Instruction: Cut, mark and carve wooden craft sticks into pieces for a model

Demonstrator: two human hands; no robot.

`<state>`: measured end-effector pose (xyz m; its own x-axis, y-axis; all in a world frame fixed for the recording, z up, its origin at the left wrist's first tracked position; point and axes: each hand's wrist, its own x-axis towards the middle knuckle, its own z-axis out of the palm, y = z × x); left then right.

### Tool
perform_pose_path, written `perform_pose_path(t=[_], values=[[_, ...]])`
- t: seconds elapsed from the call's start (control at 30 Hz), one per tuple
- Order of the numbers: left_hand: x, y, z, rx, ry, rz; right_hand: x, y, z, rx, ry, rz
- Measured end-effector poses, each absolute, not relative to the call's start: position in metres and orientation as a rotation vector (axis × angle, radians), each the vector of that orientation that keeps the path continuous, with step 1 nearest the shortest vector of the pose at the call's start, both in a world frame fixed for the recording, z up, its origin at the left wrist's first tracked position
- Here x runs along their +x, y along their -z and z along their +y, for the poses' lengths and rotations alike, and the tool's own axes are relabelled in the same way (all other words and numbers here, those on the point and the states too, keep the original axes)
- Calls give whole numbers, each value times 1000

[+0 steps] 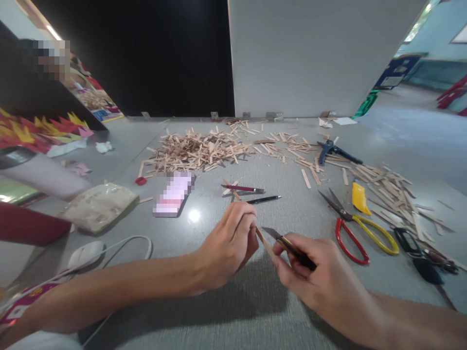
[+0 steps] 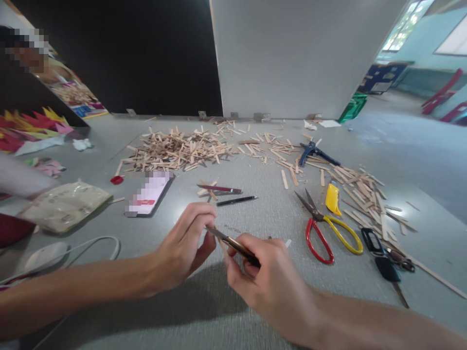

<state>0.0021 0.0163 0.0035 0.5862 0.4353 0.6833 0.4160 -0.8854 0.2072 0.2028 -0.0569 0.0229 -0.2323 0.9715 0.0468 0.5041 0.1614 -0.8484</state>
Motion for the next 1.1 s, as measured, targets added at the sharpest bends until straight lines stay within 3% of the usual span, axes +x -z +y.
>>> perform_pose_path(t=[0.3,0.5,0.6,0.9,1.1], values=[[0,-9,20,2542,-1262,706,206,-23,-50,-1454,-979,-1757],[-8,-26,30,2337,-1264,979,213,-27,-43,-1478,-913,-1711],[-11,-36,36,2234,-1104,1140,217,-28,-39,-1487,-830,-1722],[-4,-47,41,1425,-447,853,233,-35,-32,-1243,-89,-2146],[-7,-51,34,1467,-476,825,247,-41,-33,-1107,292,-2355]])
